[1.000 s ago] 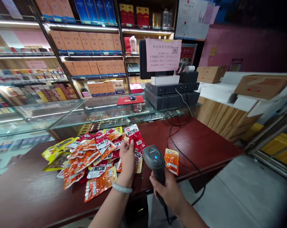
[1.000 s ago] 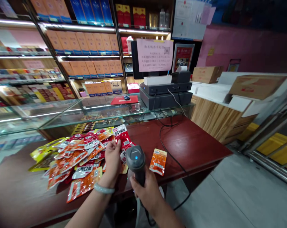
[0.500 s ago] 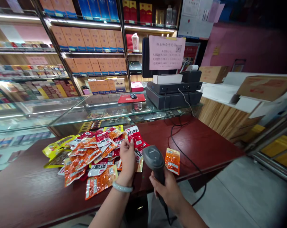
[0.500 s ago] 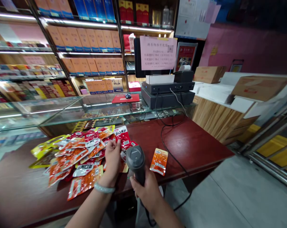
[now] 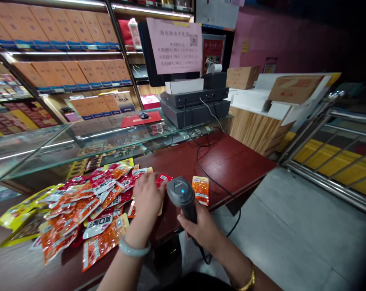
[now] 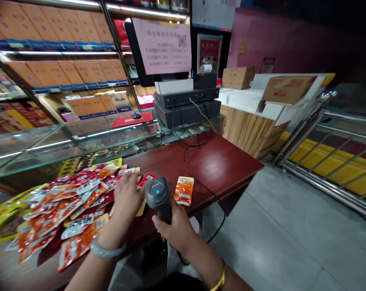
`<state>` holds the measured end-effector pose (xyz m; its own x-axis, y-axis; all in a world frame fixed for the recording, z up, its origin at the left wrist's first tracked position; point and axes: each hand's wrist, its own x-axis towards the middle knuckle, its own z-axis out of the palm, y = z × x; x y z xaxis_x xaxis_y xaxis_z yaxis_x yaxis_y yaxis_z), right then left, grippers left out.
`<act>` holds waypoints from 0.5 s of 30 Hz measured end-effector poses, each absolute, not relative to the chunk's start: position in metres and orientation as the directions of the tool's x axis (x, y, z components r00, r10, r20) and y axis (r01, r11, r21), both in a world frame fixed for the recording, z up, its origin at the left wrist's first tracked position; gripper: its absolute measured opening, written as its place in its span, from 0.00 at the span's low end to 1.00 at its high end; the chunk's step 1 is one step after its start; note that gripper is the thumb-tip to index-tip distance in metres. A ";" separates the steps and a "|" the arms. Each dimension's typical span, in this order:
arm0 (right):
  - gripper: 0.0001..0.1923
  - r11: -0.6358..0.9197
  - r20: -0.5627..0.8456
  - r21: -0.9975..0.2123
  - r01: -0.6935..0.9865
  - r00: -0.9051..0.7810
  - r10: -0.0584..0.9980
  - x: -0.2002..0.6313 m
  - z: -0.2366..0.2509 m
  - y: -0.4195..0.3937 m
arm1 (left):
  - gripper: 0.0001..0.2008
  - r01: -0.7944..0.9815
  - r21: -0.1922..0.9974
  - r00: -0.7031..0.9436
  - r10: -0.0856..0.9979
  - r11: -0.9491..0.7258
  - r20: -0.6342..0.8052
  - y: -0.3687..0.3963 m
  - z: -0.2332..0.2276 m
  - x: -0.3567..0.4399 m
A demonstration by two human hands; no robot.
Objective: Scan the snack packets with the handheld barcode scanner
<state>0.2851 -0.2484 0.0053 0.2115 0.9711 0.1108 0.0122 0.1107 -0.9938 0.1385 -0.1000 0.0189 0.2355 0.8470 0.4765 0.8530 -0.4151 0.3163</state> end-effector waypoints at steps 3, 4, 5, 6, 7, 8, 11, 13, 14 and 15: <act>0.11 0.110 0.126 -0.991 0.071 0.269 0.955 0.297 0.010 -0.254 | 0.06 0.760 0.287 0.489 0.804 -0.583 0.338 -0.118 0.005 0.179; 0.11 0.106 0.123 -0.992 0.074 0.282 0.951 0.302 0.011 -0.256 | 0.06 0.755 0.295 0.502 0.806 -0.586 0.314 -0.124 0.002 0.192; 0.12 0.098 0.115 -0.993 0.071 0.295 0.948 0.306 0.012 -0.258 | 0.07 0.760 0.306 0.493 0.816 -0.573 0.301 -0.129 -0.001 0.203; 0.12 0.089 0.104 -0.994 0.062 0.307 0.946 0.311 0.012 -0.260 | 0.07 0.764 0.323 0.479 0.826 -0.559 0.297 -0.134 -0.002 0.212; 0.13 0.081 0.092 -0.996 0.049 0.321 0.943 0.315 0.012 -0.262 | 0.07 0.760 0.348 0.466 0.834 -0.549 0.296 -0.138 -0.003 0.221; 0.14 0.072 0.080 -0.997 0.037 0.333 0.939 0.318 0.012 -0.264 | 0.07 0.744 0.380 0.465 0.834 -0.550 0.297 -0.141 -0.004 0.228; 0.16 0.060 0.063 -0.998 0.019 0.357 0.932 0.325 0.010 -0.266 | 0.04 0.604 0.552 0.488 0.814 -0.575 0.315 -0.144 -0.005 0.242; 0.17 0.067 0.073 -0.997 0.029 0.365 0.928 0.328 0.008 -0.266 | 0.06 0.494 0.693 0.448 0.837 -0.525 0.315 -0.142 -0.006 0.245; 0.17 0.077 0.086 -0.996 0.039 0.367 0.926 0.328 0.006 -0.266 | 0.07 0.462 0.749 0.407 0.864 -0.475 0.297 -0.140 -0.006 0.243; 0.17 0.088 0.099 -0.995 0.046 0.367 0.925 0.328 0.005 -0.265 | 0.07 0.446 0.792 0.363 0.894 -0.416 0.264 -0.138 -0.005 0.240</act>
